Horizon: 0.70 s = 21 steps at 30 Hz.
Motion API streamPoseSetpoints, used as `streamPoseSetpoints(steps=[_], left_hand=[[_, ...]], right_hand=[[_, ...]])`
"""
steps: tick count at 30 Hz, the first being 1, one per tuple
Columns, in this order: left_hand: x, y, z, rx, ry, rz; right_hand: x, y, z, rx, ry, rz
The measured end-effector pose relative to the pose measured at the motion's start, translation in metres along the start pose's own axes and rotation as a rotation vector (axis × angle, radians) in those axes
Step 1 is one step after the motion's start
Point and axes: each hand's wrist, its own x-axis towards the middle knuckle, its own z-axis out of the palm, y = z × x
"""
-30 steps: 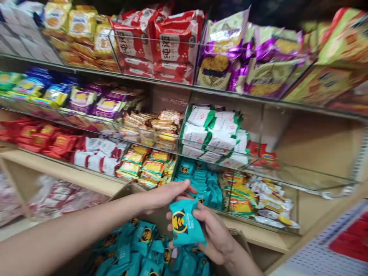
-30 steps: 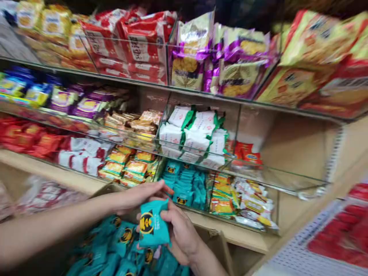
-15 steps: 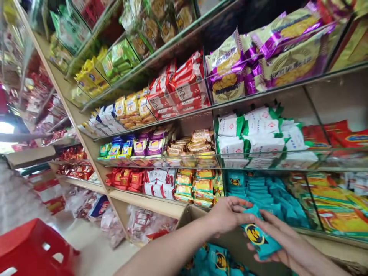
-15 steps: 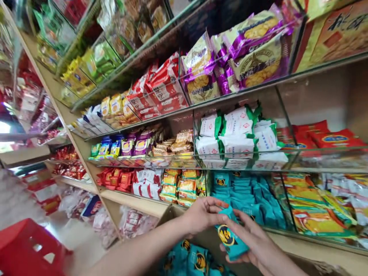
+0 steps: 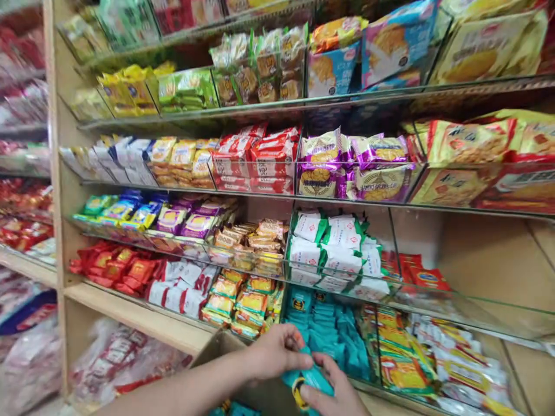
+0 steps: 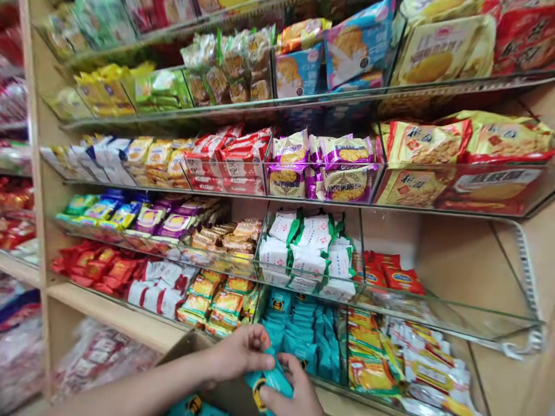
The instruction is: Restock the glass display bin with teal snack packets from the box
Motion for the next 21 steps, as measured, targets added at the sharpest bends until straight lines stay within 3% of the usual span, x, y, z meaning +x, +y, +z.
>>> streamPoseSetpoints(steps=[4,11,15,21], left_hand=[[0.001,0.007,-0.002,0.018,0.033,0.072],[0.0,0.009,0.001,-0.127,-0.028,0.002],[-0.002,0.014,0.001,-0.26,0.076,-0.025],[0.001,0.015,0.003,-0.34,0.091,-0.025]], right_hand=[[-0.003,-0.012,-0.004,0.07,0.021,0.08],[-0.006,-0.021,-0.006,0.052,0.136,-0.023],[-0.009,-0.028,-0.006,0.168,0.152,-0.079],[-0.007,-0.03,-0.018,0.131,0.194,-0.062]])
